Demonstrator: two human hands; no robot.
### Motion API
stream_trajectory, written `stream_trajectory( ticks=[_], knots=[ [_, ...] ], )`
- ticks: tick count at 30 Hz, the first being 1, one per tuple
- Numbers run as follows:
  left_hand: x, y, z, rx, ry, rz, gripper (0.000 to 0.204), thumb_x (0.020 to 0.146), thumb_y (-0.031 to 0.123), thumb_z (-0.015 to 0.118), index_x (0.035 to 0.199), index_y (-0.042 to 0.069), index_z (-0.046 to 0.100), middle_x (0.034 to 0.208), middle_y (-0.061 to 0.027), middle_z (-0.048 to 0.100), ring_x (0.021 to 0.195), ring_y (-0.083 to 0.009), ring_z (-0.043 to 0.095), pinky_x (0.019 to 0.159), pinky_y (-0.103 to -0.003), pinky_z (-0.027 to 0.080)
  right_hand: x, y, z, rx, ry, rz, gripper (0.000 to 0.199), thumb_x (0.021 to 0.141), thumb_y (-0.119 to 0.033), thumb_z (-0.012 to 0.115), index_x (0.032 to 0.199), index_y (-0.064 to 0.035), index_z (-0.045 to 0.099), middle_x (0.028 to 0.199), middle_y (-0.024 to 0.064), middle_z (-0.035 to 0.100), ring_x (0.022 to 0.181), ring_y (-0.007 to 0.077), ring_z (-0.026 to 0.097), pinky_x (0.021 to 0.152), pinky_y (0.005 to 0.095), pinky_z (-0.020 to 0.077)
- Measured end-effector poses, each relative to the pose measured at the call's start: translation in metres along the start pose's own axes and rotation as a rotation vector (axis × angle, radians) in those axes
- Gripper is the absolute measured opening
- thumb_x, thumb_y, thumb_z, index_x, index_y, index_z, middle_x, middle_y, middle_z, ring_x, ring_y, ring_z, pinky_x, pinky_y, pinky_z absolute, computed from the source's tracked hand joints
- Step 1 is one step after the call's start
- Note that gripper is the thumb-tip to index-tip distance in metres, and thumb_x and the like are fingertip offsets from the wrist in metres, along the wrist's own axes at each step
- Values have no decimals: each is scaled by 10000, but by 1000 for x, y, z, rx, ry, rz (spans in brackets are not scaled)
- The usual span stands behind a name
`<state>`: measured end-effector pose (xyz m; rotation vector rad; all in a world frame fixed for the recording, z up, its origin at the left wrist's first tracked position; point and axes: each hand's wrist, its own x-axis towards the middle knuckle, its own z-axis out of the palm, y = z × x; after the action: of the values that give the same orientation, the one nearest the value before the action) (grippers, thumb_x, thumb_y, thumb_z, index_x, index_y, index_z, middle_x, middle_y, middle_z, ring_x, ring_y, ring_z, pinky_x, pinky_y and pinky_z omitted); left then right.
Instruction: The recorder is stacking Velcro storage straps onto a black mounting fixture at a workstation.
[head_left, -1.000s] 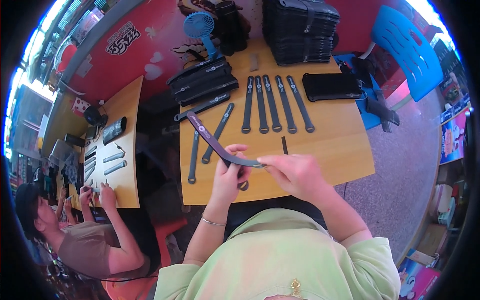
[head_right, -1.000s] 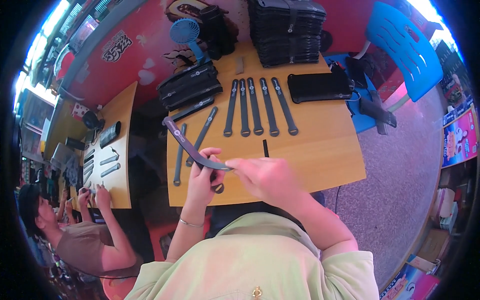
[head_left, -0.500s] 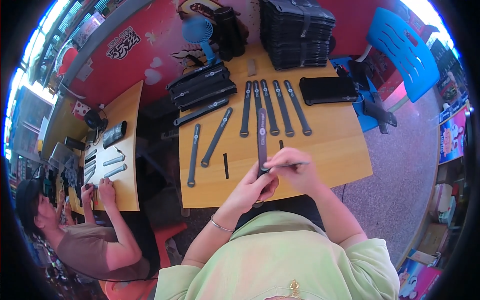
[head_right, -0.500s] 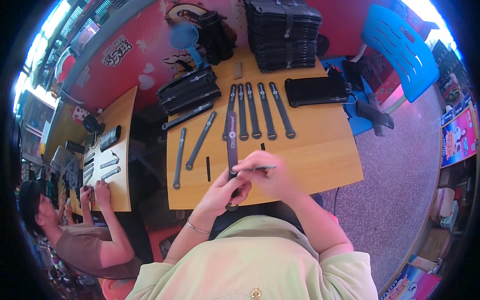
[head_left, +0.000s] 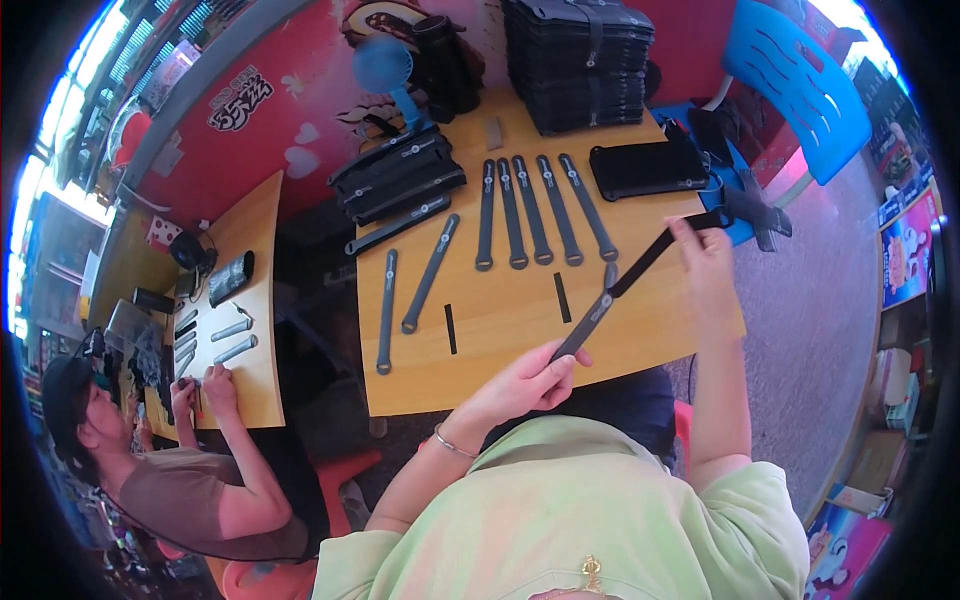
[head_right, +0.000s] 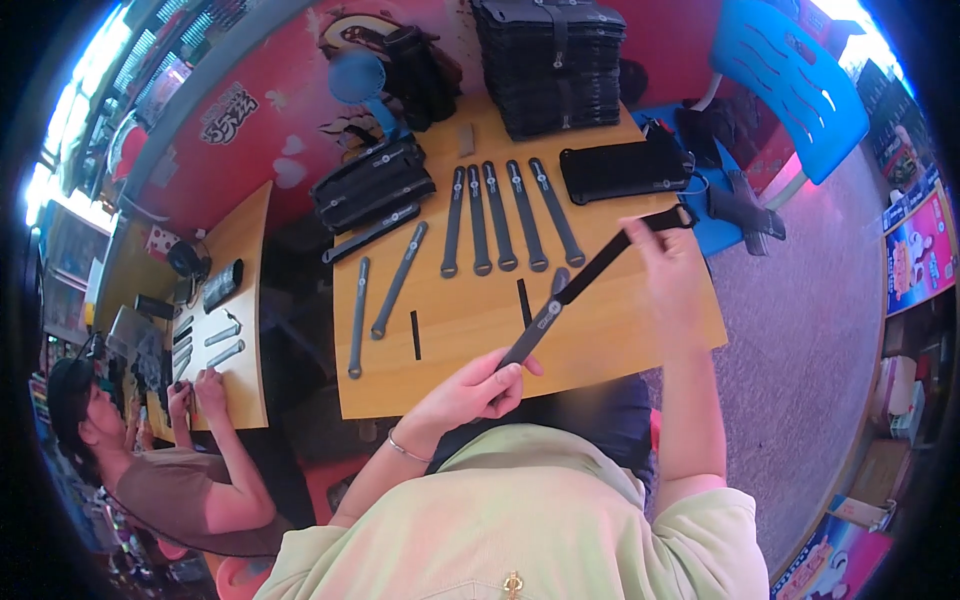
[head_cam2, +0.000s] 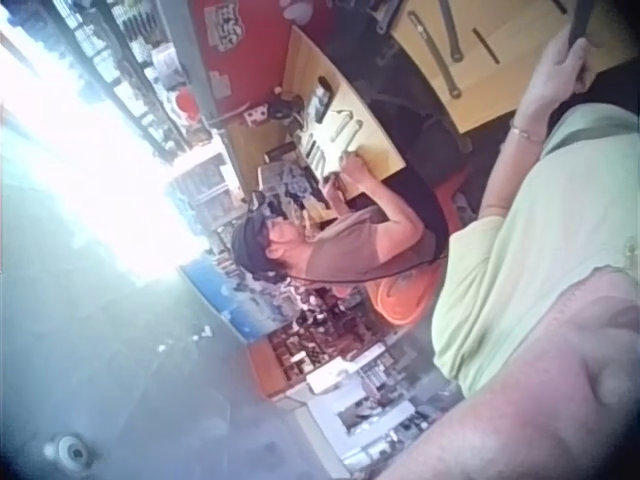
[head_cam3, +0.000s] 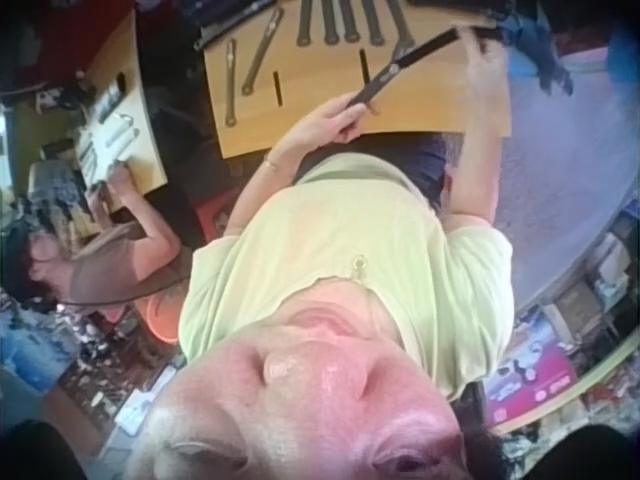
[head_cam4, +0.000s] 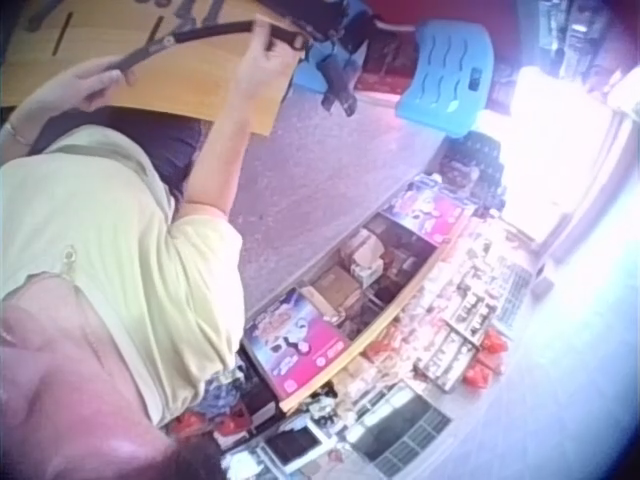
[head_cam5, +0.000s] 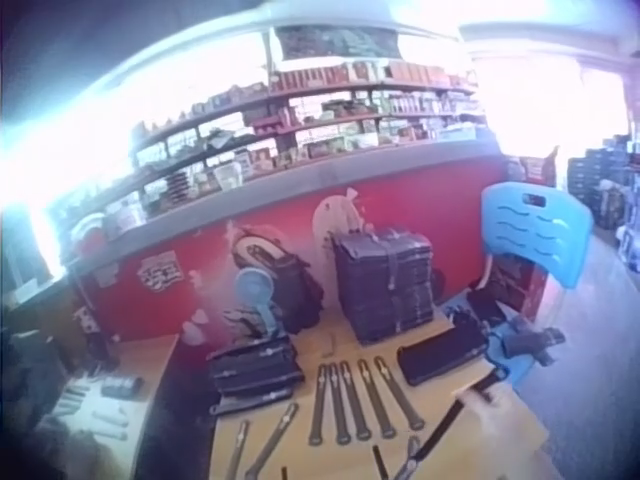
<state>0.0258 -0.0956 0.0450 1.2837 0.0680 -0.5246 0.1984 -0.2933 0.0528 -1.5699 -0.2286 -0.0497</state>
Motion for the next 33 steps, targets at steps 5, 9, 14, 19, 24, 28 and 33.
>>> stream_trajectory(
  ticks=[5,9,14,19,24,28,33],
  knots=[
    [-3,-1,1,58,-56,-32,230,1004,218,387,1103,40,495,608,43,393,521,-38,345,465,-186,270,32,40,-60,-249,237,-37,302,862,-283,674,706,-25,660,588,-76,480,535,27,352,497,235,275],
    [-24,-12,-24,108,-122,-112,248,1008,214,364,1095,27,502,618,36,413,522,-45,356,469,-186,291,42,22,-99,-382,657,-193,261,851,-243,687,754,-1,662,652,-2,608,576,59,490,528,257,378],
    [-33,-20,-33,-167,202,3,407,1014,254,222,1168,-8,492,681,-6,460,497,-57,349,458,-179,291,8,27,-70,-918,139,-564,218,754,-45,687,967,-85,670,951,68,662,820,234,641,704,312,503],
    [-30,-19,-39,-465,269,150,483,999,283,198,1262,-43,439,744,-29,489,550,-87,416,475,-204,333,-31,59,-56,-1023,-332,-331,375,695,-95,697,1066,-125,652,1067,60,626,920,258,622,771,347,507],
    [-28,-22,-45,-528,267,283,420,1001,260,299,1269,-36,428,790,-36,495,649,-116,469,545,-223,380,-39,40,-53,-929,-455,-314,426,677,-134,714,1097,-113,645,1141,88,601,1004,278,604,819,348,497],
    [-20,-26,-35,-560,346,414,350,999,237,370,1255,5,420,955,-90,559,875,-228,566,775,-347,467,-39,16,-46,-893,-435,-323,452,695,-240,750,1117,-126,639,1084,75,608,966,263,598,754,348,504],
    [-6,-19,-28,-625,391,526,315,1007,249,347,1249,58,417,1170,-142,563,1088,-316,567,953,-452,464,-57,3,-4,-716,-354,-214,470,682,-314,776,1094,-128,650,964,63,621,757,231,618,611,304,497]
  ],
)
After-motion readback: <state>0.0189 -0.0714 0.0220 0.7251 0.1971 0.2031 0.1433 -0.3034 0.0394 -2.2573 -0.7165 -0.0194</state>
